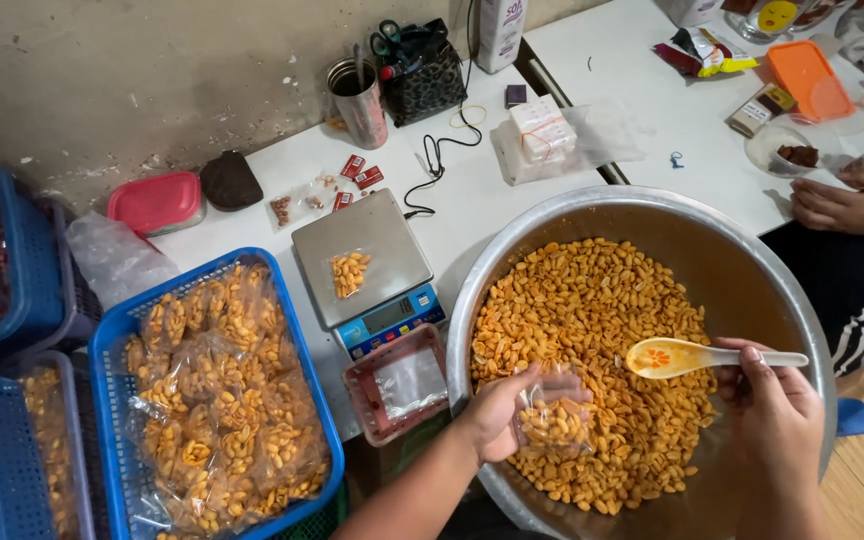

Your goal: Scooping snacks from a large bowl into small plastic bags, weighing them on a digital scale, and placing them into a storage crate.

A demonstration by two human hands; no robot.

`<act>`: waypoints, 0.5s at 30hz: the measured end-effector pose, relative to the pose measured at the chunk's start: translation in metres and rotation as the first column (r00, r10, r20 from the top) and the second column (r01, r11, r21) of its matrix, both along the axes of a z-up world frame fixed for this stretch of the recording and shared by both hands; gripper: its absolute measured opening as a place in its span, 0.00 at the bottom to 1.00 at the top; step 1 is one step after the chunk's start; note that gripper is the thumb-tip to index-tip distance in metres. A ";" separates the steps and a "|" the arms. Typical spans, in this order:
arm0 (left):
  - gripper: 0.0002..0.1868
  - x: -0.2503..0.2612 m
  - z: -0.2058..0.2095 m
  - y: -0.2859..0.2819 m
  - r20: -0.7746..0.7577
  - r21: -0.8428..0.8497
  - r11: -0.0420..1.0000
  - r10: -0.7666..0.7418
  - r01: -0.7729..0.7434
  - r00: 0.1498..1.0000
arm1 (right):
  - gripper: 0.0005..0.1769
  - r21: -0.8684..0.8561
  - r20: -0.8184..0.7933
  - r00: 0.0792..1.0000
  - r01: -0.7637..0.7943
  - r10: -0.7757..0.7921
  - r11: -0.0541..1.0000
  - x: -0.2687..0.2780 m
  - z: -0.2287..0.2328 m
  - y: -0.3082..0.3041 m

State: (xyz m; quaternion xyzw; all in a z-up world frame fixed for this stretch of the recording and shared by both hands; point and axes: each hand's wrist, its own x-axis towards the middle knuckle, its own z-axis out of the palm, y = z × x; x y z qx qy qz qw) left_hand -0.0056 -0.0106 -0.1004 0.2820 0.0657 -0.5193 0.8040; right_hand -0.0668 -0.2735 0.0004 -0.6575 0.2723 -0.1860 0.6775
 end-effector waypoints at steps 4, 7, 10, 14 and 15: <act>0.15 -0.001 0.015 0.007 0.119 -0.014 1.000 -0.017 0.019 0.993 | 0.12 0.017 0.010 1.000 0.017 -0.017 1.000 0.000 -0.013 -0.006; 0.22 0.034 0.078 0.031 0.529 0.238 0.826 0.332 -0.512 0.781 | 0.11 -0.076 -0.098 0.994 0.031 -0.038 0.997 0.000 -0.013 -0.004; 0.10 0.109 0.040 0.096 0.866 -0.025 0.505 0.441 -0.863 0.234 | 0.12 -0.130 -0.193 0.981 -0.016 -0.010 0.991 -0.003 -0.013 0.001; 0.11 0.154 0.041 0.163 0.848 0.412 -0.114 -0.314 -0.904 0.426 | 0.12 -0.041 -0.210 0.978 -0.002 -0.007 0.999 -0.001 -0.029 0.006; 0.12 0.161 0.023 0.172 0.848 0.397 -0.022 -0.373 -0.918 0.376 | 0.12 -0.039 -0.173 0.985 -0.011 0.004 0.999 0.000 -0.030 0.009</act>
